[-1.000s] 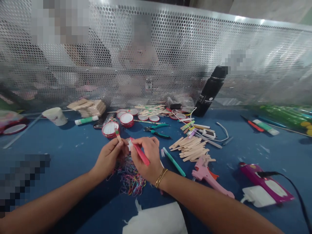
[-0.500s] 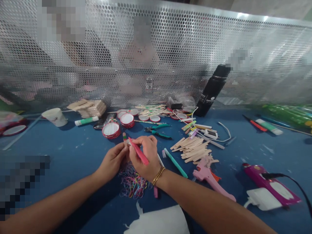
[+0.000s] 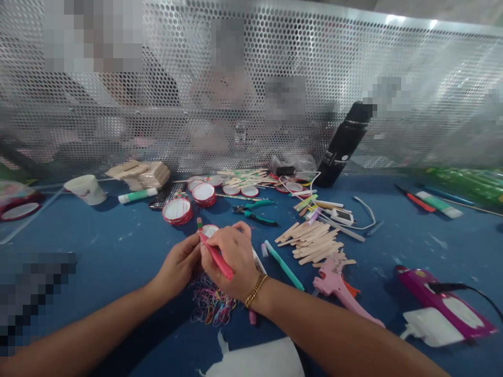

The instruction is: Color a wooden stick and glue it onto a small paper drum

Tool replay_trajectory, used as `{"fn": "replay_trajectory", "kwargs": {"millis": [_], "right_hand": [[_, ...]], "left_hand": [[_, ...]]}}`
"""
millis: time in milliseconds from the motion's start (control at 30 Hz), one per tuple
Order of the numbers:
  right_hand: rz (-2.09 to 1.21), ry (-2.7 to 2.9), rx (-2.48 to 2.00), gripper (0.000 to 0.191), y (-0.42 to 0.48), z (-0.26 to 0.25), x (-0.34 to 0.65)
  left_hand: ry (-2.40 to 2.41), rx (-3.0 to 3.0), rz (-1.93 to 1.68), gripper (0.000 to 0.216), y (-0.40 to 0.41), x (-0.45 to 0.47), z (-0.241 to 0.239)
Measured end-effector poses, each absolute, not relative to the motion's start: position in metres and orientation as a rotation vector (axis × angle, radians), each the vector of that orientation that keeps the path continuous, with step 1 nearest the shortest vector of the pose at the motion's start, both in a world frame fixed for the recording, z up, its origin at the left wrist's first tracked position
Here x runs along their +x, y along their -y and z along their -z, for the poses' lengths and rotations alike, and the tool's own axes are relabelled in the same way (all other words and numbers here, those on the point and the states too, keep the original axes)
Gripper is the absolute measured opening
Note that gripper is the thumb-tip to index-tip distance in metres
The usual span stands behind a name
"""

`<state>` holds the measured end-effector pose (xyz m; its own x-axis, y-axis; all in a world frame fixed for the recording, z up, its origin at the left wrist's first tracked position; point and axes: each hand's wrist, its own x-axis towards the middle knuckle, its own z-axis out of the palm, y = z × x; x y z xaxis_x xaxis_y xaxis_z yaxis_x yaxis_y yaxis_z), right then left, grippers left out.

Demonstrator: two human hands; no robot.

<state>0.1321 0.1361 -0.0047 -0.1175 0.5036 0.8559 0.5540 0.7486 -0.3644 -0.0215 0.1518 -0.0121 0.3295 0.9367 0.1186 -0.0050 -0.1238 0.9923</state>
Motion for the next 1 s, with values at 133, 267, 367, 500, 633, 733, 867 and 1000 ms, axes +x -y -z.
{"fn": "replay_trajectory", "kwargs": {"millis": [133,267,367,500,633,733,867,1000], "right_hand": [[0.062,1.768,-0.84,0.007,-0.1366,0.0062,0.1318],[0.063,1.768,-0.859,0.005,-0.1366,0.0048,0.1312],[0.069,1.765,-0.856,0.005,-0.1363,0.0032,0.131],[0.072,1.777,-0.843,0.006,-0.1369,0.0037,0.1312],[0.076,1.787,-0.85,0.006,-0.1377,0.0054,0.1313],[0.08,1.785,-0.864,0.006,-0.1375,0.0057,0.1311],[0.085,1.775,-0.906,0.006,-0.1362,0.0057,0.131],[0.093,1.761,-0.914,0.004,-0.1352,0.0049,0.1311]], "left_hand": [[-0.902,1.463,-1.049,0.037,-0.1516,-0.0216,0.0112],[-0.879,1.464,-1.032,0.036,-0.1526,-0.0222,0.0138],[-0.882,1.457,-1.025,0.038,-0.1529,-0.0227,0.0162],[-0.875,1.443,-1.007,0.036,-0.1531,-0.023,0.0175],[-0.865,1.485,-1.022,0.035,-0.1531,-0.0233,0.0182],[-0.878,1.485,-1.017,0.036,-0.1528,-0.0234,0.0192],[-0.908,1.447,-1.003,0.038,-0.1527,-0.0233,0.0203],[-0.901,1.451,-1.016,0.038,-0.1529,-0.0229,0.0186]]}}
